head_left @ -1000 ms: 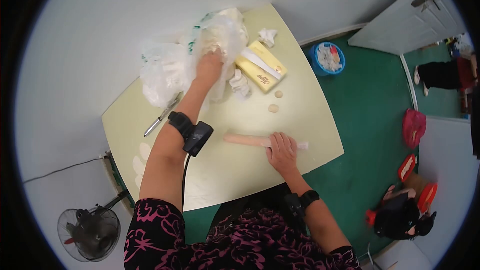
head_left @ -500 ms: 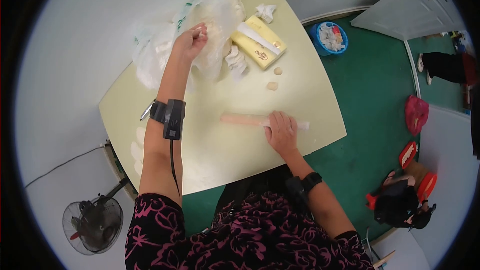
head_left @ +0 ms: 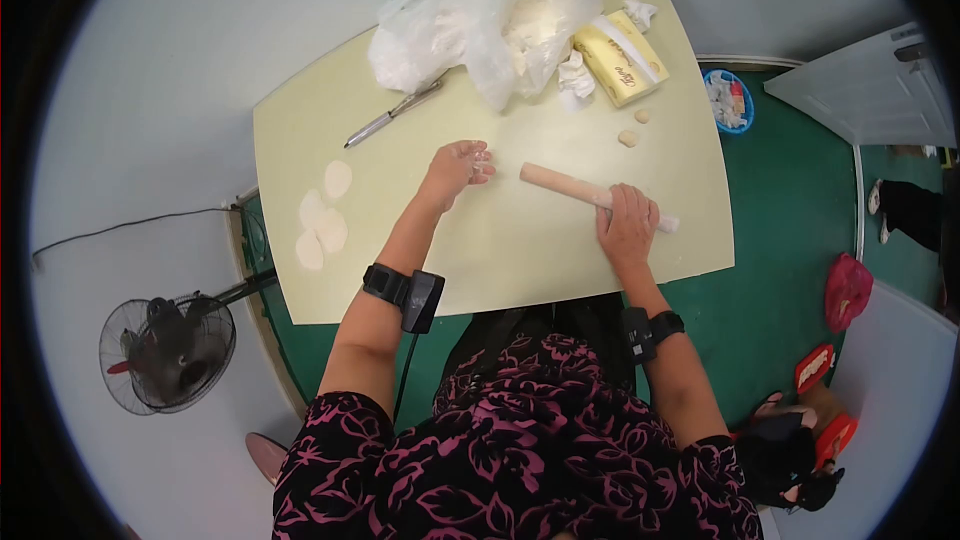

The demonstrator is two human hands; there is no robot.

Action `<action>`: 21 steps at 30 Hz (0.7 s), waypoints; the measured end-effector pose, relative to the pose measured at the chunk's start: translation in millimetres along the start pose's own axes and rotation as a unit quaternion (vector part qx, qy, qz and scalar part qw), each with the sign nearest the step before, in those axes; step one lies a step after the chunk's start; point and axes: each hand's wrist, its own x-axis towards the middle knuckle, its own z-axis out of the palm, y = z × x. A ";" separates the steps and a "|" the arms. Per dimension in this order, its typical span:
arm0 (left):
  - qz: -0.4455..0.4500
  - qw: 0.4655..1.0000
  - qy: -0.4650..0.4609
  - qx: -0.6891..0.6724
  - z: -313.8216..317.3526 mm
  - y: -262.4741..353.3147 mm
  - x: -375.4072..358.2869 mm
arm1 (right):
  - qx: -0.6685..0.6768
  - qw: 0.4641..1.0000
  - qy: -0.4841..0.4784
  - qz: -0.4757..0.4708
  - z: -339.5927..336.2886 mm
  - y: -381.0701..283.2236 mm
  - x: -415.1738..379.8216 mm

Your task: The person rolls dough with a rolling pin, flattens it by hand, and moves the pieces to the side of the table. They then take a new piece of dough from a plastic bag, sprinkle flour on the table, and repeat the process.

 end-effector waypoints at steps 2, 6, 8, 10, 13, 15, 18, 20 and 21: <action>0.024 0.995 -0.060 0.073 -11.2 -16.0 -13.1 | 0.000 1.000 0.006 -0.001 -1.5 -1.9 0.6; 0.078 0.981 -0.027 0.177 -31.8 -45.5 -21.3 | 0.002 1.000 0.010 -0.007 -2.4 -2.6 1.8; 0.092 0.870 0.105 0.474 -12.2 -52.3 -23.1 | -0.005 1.000 0.010 -0.010 -1.7 -2.3 0.9; 0.133 0.771 0.145 0.606 11.9 -67.2 -19.7 | -0.007 1.000 0.011 -0.013 -1.6 -3.8 1.8; 0.272 0.769 0.089 0.572 45.2 -113.5 -23.2 | -0.005 1.000 0.005 -0.015 -3.8 -2.6 -0.2; 0.308 0.758 0.026 0.575 44.4 -124.9 -43.2 | 0.005 1.000 -0.003 -0.015 -2.8 0.9 -2.3; 0.270 0.735 0.087 0.616 16.2 -138.7 -51.7 | -0.004 1.000 0.012 -0.015 -11.9 2.8 -10.3; 0.226 0.740 0.172 0.610 -2.1 -150.6 -47.7 | -0.011 1.000 0.006 0.000 -13.6 6.6 -14.6; 0.211 0.753 0.211 0.586 -10.2 -150.9 -36.1 | -0.013 1.000 0.004 0.006 -13.0 8.3 -16.1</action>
